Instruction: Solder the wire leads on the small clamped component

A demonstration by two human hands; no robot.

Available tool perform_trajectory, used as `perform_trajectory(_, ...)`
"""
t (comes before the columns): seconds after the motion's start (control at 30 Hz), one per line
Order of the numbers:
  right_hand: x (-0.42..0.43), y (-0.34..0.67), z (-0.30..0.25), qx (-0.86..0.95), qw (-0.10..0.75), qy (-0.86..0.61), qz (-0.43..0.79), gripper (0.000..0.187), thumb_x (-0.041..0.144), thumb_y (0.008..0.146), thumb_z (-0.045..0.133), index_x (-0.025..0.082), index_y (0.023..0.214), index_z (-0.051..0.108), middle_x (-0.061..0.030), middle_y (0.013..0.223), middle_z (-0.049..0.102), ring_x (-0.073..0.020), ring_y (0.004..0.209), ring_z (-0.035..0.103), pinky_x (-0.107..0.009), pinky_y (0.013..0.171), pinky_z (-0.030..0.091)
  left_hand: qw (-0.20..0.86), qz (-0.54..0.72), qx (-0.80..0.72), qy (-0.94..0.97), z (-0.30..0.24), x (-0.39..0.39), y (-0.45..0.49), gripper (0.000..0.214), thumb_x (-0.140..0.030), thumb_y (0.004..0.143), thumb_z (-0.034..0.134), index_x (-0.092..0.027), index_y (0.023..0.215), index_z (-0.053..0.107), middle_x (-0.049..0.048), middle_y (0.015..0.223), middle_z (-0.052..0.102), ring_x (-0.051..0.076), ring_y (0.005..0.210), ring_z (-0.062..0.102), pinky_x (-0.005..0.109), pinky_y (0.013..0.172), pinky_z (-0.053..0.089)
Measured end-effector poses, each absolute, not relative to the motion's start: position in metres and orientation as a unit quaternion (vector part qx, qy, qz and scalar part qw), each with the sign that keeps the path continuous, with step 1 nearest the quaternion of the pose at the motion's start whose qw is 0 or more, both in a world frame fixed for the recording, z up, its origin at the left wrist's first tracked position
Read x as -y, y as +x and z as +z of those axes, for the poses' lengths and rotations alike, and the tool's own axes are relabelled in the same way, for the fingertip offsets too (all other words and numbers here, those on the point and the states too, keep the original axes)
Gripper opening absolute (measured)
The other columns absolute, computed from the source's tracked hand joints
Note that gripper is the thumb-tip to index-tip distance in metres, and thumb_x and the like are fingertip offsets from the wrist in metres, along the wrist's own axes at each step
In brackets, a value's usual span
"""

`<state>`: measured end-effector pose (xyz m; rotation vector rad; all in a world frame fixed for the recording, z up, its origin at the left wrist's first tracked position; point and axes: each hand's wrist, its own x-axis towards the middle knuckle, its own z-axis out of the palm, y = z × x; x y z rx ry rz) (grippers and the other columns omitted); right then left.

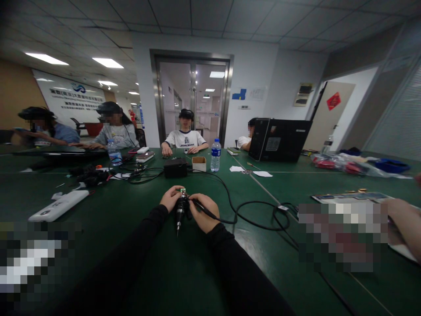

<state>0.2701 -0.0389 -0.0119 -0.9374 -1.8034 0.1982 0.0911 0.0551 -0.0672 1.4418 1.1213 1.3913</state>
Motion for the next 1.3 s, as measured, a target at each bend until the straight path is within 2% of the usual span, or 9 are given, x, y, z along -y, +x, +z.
perform_trajectory(1.3,0.0401,0.2696,-0.0108,0.753,0.516,-0.401,0.081,0.012,0.02,0.082,0.055,0.023,0.086,0.065,-0.0019,0.086,0.07,-0.0181,0.082,0.065,-0.03,0.076,0.051,0.424,0.555,-0.428,0.574,-0.0623,-0.0521,0.0931,0.029,-0.018,0.071,0.058,-0.018,0.099,0.063,0.0024,0.079,0.07,0.018,0.081,0.066,0.03,0.083,0.048)
